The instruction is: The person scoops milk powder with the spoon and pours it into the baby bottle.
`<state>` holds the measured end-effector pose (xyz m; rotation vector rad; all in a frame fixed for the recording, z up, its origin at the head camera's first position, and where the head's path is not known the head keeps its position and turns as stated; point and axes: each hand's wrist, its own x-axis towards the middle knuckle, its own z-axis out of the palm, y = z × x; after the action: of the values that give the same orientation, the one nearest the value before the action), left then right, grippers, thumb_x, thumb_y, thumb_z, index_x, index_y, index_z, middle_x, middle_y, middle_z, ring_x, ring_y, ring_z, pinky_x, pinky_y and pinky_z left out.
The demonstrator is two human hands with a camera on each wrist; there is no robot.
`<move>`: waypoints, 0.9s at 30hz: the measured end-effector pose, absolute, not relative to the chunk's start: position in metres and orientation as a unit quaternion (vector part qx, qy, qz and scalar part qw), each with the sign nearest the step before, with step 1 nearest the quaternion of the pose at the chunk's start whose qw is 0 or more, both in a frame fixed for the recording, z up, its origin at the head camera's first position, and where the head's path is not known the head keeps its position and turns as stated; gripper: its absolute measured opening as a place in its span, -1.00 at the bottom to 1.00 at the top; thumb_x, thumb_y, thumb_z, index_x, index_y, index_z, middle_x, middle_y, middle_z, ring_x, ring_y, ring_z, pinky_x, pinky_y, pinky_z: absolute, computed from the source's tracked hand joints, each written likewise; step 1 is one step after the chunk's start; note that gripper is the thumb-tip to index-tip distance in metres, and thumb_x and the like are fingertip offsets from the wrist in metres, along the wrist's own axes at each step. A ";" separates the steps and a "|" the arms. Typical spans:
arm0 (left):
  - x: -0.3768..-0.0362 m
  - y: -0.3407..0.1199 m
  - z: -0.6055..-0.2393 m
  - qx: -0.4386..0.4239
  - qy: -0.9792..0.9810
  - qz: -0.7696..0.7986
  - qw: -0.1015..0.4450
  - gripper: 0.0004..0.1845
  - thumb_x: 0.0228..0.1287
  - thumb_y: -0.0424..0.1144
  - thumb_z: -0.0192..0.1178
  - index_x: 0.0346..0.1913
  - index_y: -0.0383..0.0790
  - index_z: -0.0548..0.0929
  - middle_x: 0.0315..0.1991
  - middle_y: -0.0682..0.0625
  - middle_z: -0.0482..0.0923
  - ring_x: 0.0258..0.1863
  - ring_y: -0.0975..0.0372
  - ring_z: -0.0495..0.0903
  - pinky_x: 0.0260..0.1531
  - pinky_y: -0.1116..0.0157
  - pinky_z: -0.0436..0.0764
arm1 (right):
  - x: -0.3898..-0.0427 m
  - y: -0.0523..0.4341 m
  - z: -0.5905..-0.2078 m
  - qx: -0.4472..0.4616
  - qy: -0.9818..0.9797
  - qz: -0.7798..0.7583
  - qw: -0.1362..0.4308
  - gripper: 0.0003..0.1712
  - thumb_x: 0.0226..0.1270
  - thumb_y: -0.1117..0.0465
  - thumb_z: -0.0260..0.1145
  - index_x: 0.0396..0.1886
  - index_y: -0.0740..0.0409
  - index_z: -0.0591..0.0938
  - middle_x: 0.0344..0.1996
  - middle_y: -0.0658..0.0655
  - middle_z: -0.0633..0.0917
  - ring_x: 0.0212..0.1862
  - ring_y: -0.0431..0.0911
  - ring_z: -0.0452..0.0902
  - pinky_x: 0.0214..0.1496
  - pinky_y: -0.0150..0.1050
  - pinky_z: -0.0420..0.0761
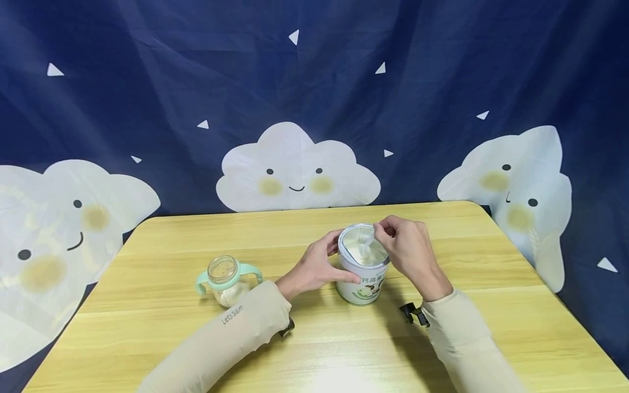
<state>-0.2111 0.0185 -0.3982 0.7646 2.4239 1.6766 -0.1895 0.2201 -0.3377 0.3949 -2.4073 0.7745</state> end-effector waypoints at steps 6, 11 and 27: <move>-0.211 0.019 -0.398 0.246 0.800 0.544 0.049 0.03 -0.22 -0.18 0.69 0.42 -0.11 0.39 0.25 0.08 0.53 0.19 0.27 0.53 0.17 0.37 0.50 | -0.191 0.208 -0.332 0.191 -0.903 0.282 0.262 -0.89 0.28 0.34 0.38 -0.43 0.24 0.77 -0.55 0.07 0.74 -0.55 -0.17 0.52 -0.58 -0.33 0.47; -0.210 0.019 -0.397 0.240 0.807 0.537 0.051 0.04 -0.21 -0.16 0.69 0.42 -0.09 0.38 0.27 0.09 0.51 0.22 0.25 0.51 0.20 0.34 0.49 | -0.189 0.204 -0.327 0.214 -0.914 0.281 0.201 -0.87 0.35 0.28 0.36 -0.36 0.19 0.80 -0.48 0.05 0.76 -0.51 -0.19 0.53 -0.55 -0.34 0.48; -0.209 0.017 -0.398 0.242 0.802 0.544 0.058 0.04 -0.22 -0.16 0.70 0.43 -0.08 0.38 0.27 0.12 0.51 0.23 0.24 0.50 0.23 0.28 0.47 | -0.177 0.240 -0.321 0.164 -0.899 0.401 0.065 -0.71 0.49 0.19 0.24 -0.42 0.24 0.71 -0.64 -0.04 0.54 -0.57 -0.21 0.33 -0.61 -0.30 0.32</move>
<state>-0.2094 0.0174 -0.3979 0.7341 2.4289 1.6472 -0.1772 0.2403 -0.3214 0.4939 -2.7131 1.2094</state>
